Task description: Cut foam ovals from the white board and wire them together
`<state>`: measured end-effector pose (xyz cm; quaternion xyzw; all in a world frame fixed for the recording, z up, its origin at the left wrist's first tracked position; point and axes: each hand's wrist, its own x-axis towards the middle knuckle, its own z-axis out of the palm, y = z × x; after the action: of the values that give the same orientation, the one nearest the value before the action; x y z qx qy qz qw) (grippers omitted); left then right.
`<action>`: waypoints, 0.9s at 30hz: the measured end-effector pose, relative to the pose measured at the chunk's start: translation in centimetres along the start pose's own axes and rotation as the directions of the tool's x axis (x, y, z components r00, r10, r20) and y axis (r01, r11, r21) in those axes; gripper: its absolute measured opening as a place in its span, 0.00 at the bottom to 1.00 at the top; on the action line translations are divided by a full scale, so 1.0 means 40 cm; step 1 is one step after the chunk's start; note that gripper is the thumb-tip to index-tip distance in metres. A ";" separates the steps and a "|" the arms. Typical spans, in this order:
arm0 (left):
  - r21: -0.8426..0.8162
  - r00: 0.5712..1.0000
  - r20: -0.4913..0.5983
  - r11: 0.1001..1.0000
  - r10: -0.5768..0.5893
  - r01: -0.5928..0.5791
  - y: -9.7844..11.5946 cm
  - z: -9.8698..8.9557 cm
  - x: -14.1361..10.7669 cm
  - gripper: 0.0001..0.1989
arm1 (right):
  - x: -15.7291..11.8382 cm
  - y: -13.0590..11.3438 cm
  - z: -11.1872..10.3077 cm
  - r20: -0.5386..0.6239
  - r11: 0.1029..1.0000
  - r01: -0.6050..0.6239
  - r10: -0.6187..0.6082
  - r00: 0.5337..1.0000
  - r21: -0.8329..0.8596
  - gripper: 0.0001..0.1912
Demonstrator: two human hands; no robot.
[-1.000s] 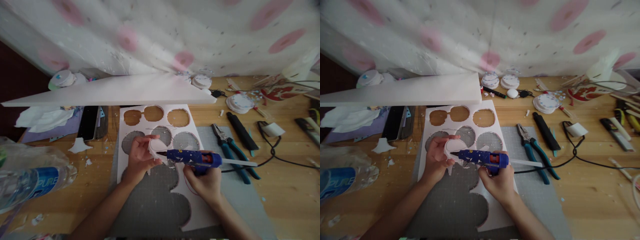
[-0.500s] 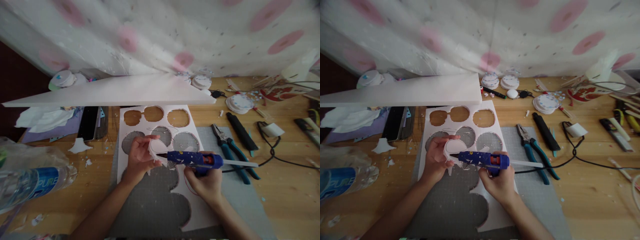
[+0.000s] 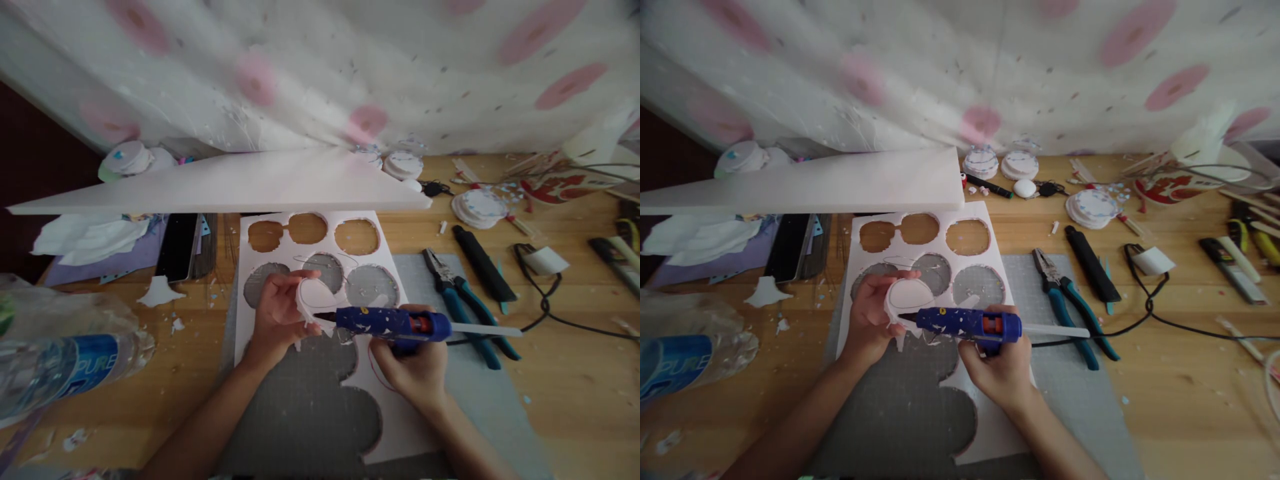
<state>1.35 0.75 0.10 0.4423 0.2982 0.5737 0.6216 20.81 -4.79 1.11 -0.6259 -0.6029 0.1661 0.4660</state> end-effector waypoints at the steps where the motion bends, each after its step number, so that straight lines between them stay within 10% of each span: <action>1: 0.003 1.000 0.001 1.000 -0.001 0.001 0.001 0.000 0.000 0.28 | 0.000 0.001 0.000 0.001 1.000 0.002 -0.002 1.000 -0.003 0.15; 27: 0.030 0.999 0.017 0.999 0.044 -0.044 0.010 -0.012 0.010 0.28 | 0.008 -0.015 -0.012 0.008 0.999 0.048 -0.048 0.999 0.007 0.14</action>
<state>0.83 1.23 0.32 0.4628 0.2922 0.5790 0.6043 20.89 -4.77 1.96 -0.6090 -0.6189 0.1596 0.4696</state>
